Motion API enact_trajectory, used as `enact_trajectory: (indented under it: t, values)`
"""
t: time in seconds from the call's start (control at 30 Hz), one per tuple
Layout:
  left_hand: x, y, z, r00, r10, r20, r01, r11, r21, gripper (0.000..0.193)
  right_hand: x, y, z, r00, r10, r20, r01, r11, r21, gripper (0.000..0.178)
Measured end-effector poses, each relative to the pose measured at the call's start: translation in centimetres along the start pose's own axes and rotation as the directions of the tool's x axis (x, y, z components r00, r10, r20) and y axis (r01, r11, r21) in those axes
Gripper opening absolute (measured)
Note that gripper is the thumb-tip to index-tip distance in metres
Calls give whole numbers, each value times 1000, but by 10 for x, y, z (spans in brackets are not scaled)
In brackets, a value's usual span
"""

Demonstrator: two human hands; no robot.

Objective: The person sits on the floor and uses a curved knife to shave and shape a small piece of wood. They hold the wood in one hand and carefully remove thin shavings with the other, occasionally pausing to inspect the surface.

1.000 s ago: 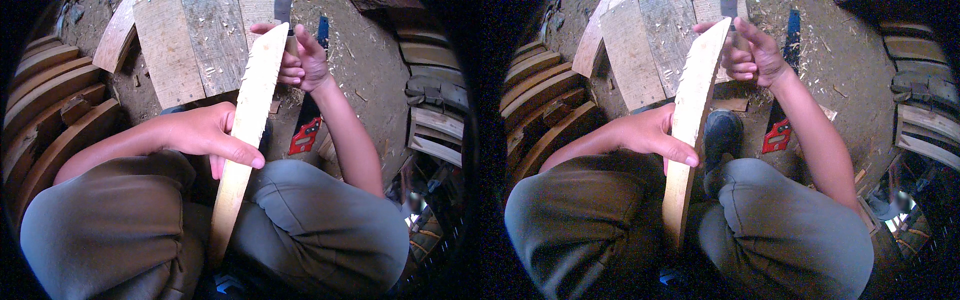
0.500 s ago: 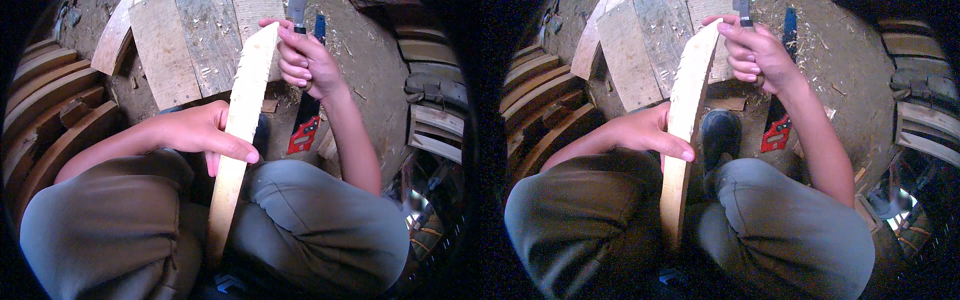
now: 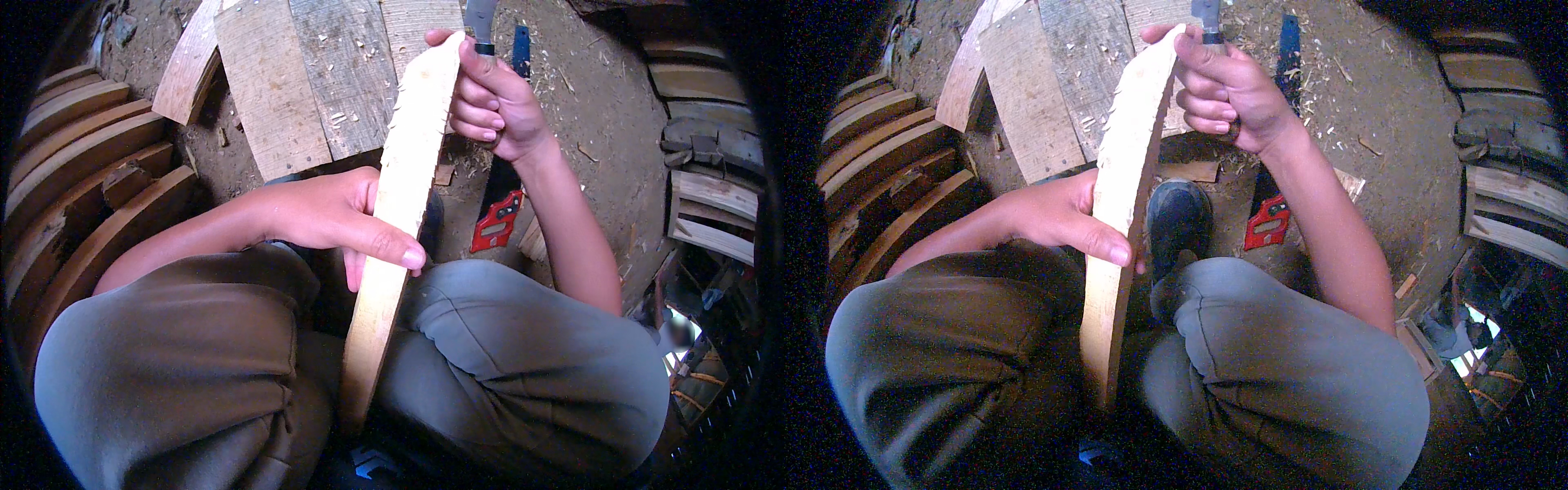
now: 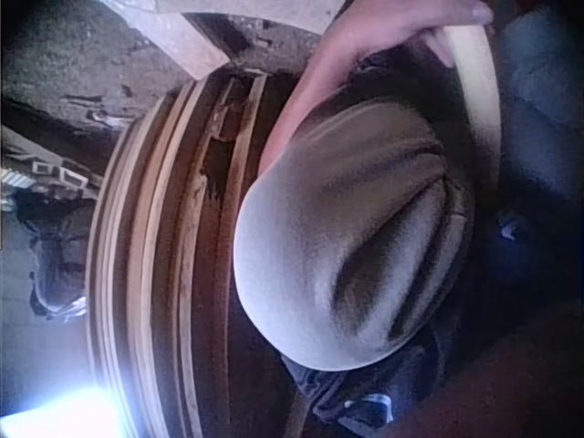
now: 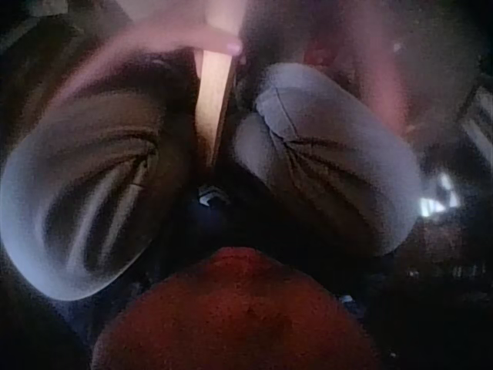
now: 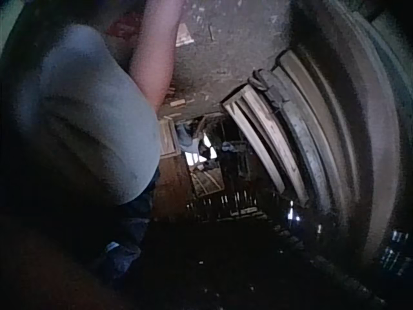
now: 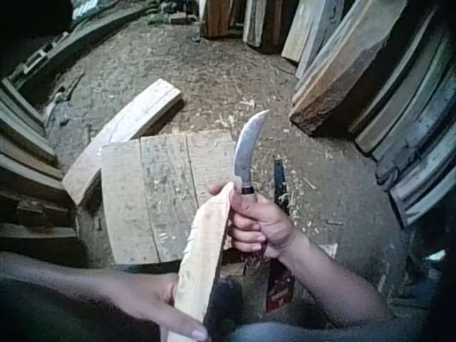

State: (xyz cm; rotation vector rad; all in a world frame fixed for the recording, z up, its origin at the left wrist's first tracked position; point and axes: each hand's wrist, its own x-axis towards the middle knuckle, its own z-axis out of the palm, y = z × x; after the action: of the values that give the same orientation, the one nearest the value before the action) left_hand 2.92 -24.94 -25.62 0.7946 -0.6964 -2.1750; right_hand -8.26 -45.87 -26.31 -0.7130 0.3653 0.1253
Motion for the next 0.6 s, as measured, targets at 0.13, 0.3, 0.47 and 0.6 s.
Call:
enact_trajectory:
  t: [0.13,0.3,0.47,0.6]
  values:
    - [0,0,0,1000,-13,8,13,1000,12,31,1,0,0,1000,8,-15,-8,1000,1,44]
    - [1,6,3,999,21,24,-21,1000,-4,31,0,-2,4,997,69,-23,-68,996,50,49]
    - [0,6,3,999,1,42,-1,1000,-2,32,1,3,5,997,55,-58,-52,997,51,58]
    - [0,8,3,999,7,44,-7,1000,3,33,3,8,6,996,87,-25,-85,994,63,63]
